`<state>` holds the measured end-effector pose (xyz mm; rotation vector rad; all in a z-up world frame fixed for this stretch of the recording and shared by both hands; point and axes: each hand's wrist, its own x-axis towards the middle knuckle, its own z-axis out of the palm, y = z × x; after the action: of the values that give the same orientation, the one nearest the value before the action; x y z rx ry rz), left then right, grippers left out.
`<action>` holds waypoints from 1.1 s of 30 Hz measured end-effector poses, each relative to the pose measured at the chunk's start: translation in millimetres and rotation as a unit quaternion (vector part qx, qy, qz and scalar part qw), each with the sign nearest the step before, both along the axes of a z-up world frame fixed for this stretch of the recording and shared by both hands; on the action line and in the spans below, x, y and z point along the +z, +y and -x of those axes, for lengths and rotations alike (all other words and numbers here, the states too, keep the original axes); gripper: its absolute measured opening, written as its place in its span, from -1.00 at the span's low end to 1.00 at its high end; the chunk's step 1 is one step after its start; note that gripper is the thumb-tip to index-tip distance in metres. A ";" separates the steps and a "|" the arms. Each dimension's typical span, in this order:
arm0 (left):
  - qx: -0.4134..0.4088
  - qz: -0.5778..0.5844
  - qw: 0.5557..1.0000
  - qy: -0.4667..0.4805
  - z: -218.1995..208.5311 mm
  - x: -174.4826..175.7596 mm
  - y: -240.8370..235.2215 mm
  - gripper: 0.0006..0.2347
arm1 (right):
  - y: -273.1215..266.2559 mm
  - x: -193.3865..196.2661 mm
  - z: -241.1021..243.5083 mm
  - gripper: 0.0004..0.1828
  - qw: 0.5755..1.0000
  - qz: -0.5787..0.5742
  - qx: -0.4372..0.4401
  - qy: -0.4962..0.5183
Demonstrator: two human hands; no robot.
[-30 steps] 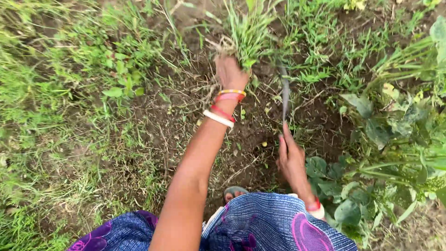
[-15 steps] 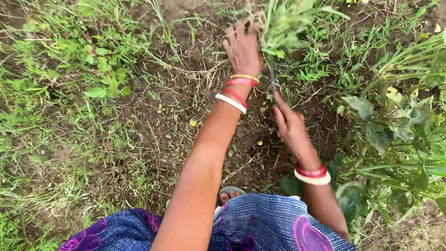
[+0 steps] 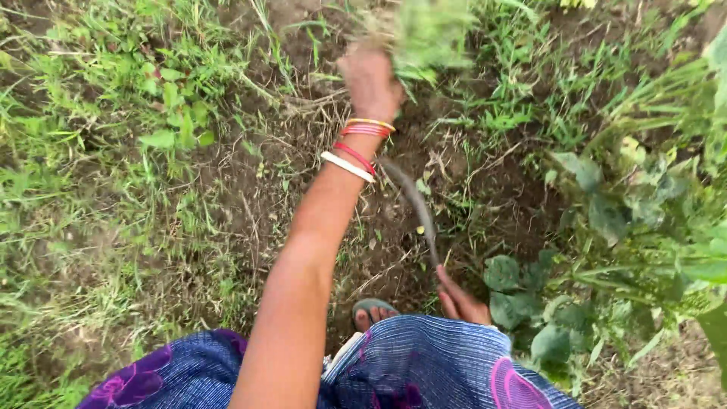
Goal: The person pulls grass from the ground by hand and cuts it using a sickle, gathering the vegetation into bundles.
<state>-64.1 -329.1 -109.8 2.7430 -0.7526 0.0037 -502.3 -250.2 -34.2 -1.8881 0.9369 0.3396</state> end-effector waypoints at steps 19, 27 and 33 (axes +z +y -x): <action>0.077 0.147 0.979 -0.123 -59.3 -53.3 -2.7 -0.68 | -83.5 6.0 -225.5 -0.40 0.944 0.236 0.046 -0.226; 0.008 0.338 0.941 -0.014 -81.6 -99.8 -4.9 -0.77 | -60.2 41.4 -196.8 -0.39 0.929 0.257 0.016 -0.266; -0.023 0.368 0.929 -0.039 -76.6 -77.2 -10.0 -0.80 | -85.9 17.6 -241.3 -0.45 0.952 0.225 0.036 -0.206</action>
<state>12.5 -339.1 -187.0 2.0150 -0.6608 0.3208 -261.0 -336.1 -16.6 -2.2912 0.6973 -0.2488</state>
